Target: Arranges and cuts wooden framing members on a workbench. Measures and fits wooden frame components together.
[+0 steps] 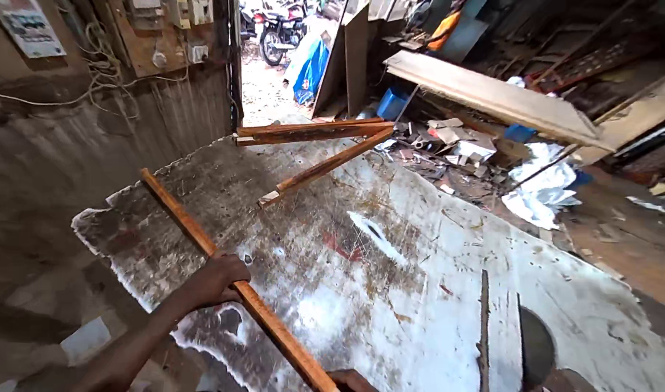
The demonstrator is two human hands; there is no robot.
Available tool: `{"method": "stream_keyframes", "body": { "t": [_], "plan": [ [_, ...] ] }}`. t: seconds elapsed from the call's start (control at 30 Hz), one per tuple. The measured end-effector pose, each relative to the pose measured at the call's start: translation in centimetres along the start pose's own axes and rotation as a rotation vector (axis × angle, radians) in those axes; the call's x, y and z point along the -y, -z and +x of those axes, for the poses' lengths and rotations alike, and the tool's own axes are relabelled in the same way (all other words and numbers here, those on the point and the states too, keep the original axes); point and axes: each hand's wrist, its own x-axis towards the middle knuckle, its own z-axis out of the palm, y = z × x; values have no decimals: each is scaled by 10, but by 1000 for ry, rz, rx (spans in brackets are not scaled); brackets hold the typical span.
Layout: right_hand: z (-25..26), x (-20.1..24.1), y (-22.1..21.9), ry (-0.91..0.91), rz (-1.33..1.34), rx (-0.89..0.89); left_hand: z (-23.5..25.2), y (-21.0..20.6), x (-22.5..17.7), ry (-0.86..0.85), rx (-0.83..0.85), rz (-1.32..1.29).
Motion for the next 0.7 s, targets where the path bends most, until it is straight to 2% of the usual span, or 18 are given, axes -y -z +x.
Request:
{"method": "stream_keyframes", "body": {
  "t": [0.07,0.1,0.17,0.23,0.3,0.4,0.53,0.63,0.7],
  "plan": [
    [48,25,15,-43,11,240,1,10,35,-20,-2,-9],
    [75,38,20,-42,25,257,2,14,50,-38,-14,-3],
    [136,67,27,-6,28,83,7,18,77,-77,-56,11],
    [199,94,29,-62,28,-136,10,13,98,-129,-162,33],
    [264,109,28,-99,50,-290,12,13,107,-139,-174,52],
    [360,121,17,-118,59,-404,15,23,107,-106,-68,69],
    [468,153,-14,-256,53,-572,16,0,115,-143,-277,60],
    [523,165,-30,-453,-34,-680,17,-5,119,-147,-251,38],
    [535,168,-34,-562,-41,-735,17,-7,120,-148,-239,21]
  ]
}}
